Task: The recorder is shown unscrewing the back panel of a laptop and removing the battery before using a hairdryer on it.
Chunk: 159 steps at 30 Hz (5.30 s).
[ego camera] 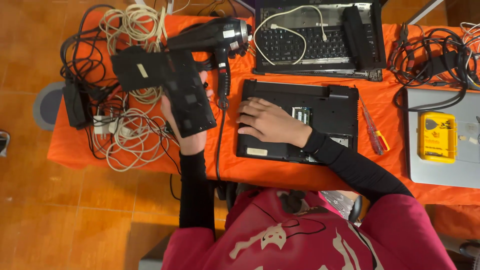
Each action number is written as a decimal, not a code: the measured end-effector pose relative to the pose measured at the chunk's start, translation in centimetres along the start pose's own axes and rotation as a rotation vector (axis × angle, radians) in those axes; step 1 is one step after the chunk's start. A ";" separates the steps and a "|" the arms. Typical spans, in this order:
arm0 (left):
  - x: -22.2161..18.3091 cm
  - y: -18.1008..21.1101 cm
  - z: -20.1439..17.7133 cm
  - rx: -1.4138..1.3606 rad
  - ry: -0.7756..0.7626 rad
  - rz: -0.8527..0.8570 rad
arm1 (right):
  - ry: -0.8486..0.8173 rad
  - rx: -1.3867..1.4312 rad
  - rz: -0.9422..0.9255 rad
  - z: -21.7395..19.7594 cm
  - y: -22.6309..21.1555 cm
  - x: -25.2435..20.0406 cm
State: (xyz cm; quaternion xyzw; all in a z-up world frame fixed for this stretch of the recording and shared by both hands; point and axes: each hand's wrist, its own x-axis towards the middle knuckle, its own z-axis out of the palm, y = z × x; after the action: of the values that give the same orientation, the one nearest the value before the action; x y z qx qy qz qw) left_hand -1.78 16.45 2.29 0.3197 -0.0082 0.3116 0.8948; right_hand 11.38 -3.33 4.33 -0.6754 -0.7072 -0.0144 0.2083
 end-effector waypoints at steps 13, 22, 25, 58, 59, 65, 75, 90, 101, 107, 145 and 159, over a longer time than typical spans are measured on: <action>-0.1 1.0 1.1 0.003 0.050 0.036 | -0.075 -0.036 -0.056 -0.2 0.4 1.2; 0.0 -0.7 -1.1 -0.071 0.011 0.042 | 0.316 0.435 0.529 1.3 3.1 5.1; -0.3 -1.2 -0.3 -0.065 -0.012 0.043 | 0.319 0.416 0.755 3.3 5.5 8.4; -1.1 -2.6 -1.5 0.059 -0.102 0.038 | 0.880 1.300 0.896 -6.8 -4.6 -2.2; -1.0 -3.3 -2.6 0.060 -0.102 0.036 | 0.881 1.300 0.898 -6.8 -5.0 -2.9; -0.8 -4.1 -3.0 0.101 -0.150 -0.151 | 0.862 1.281 0.892 -6.2 -7.4 -6.4; -1.8 -5.5 0.0 0.002 -0.036 -0.162 | 0.868 1.117 0.869 -4.2 -8.9 -9.0; -1.8 -6.4 -1.7 0.224 -0.080 -0.020 | 0.868 1.008 0.844 -4.0 -9.7 -9.4; -1.8 -6.4 -1.3 0.164 -0.021 0.027 | 0.798 0.885 0.894 -3.8 -10.4 -9.6; -1.7 -5.8 -1.3 0.196 -0.003 0.100 | 0.775 0.856 0.909 -3.8 -10.7 -9.7; -1.6 -4.9 -2.8 0.261 0.057 0.186 | 0.706 0.802 0.881 -2.7 -11.2 -10.1; -1.7 -4.9 -2.8 0.253 0.053 0.172 | 0.729 0.852 0.881 -2.7 -11.2 -10.2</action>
State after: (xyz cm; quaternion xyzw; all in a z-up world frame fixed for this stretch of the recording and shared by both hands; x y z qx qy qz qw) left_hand -0.92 14.20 -3.10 0.4197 0.0275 0.3941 0.8172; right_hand 1.35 -14.80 6.54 -0.7105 -0.1982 0.1236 0.6638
